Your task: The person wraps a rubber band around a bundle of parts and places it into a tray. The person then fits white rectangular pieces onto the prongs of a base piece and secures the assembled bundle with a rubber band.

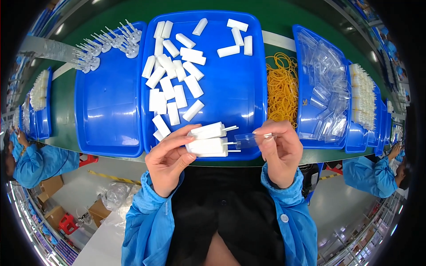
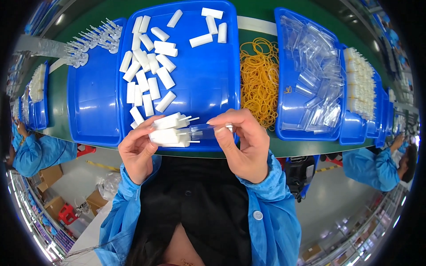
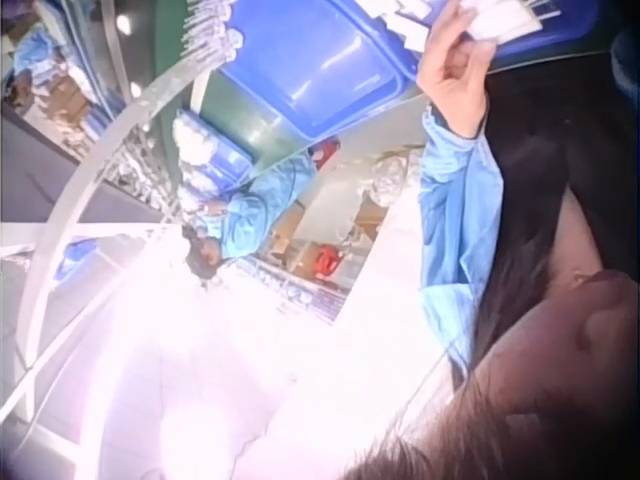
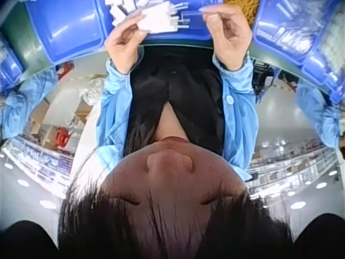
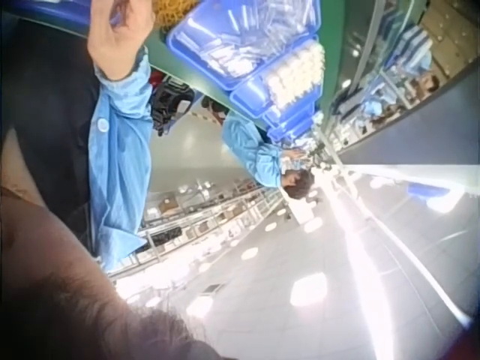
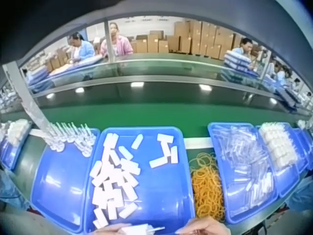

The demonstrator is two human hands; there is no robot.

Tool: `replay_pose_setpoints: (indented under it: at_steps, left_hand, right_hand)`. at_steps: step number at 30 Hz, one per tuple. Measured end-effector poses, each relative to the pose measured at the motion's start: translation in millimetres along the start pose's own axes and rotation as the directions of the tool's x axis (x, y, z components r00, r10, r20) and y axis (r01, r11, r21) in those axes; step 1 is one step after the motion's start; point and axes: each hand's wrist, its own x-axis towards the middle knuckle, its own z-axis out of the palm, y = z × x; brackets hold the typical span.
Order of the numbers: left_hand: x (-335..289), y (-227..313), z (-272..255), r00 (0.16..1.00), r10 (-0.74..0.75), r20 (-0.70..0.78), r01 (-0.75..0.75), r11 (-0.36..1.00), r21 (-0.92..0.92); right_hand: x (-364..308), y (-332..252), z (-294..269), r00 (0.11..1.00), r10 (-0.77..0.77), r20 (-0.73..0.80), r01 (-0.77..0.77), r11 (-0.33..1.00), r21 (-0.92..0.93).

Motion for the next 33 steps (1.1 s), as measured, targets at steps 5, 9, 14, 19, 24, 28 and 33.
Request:
replay_pose_setpoints:
  at_steps: [5, 9, 14, 19, 24, 28, 33]
  left_hand:
    - [1, 0, 3, 1.000, -0.015, 0.014, 0.015, 1.000, -0.006]
    - [3, 0, 3, 0.999, 0.017, 0.039, -0.022, 0.992, 0.127]
    - [9, 1, 9, 0.987, 0.132, 0.092, -0.153, 0.949, 0.276]
    - [9, 7, 10, 0.990, 0.086, 0.109, -0.113, 0.954, 0.276]
    - [8, 6, 9, 0.993, 0.064, 0.098, -0.090, 0.953, 0.291]
    - [8, 7, 9, 0.993, 0.060, 0.100, -0.087, 0.955, 0.284]
    - [7, 13, 11, 0.993, 0.069, 0.096, -0.096, 0.945, 0.314]
  right_hand:
    - [-1, 4, 7, 0.998, 0.021, 0.051, -0.021, 1.000, 0.001]
    - [-1, 5, 14, 0.994, 0.108, 0.022, -0.109, 0.993, 0.052]
    - [-4, 14, 23, 0.995, 0.091, 0.034, -0.093, 0.994, 0.054]
    - [-5, 17, 23, 0.997, 0.066, 0.045, -0.068, 0.997, 0.029]
    - [-6, 17, 26, 0.997, 0.061, 0.039, -0.062, 0.998, 0.009]
    - [-5, 15, 23, 0.994, 0.069, 0.089, -0.069, 0.998, -0.005]
    - [-4, 16, 23, 0.990, 0.072, 0.125, -0.081, 0.995, 0.064]
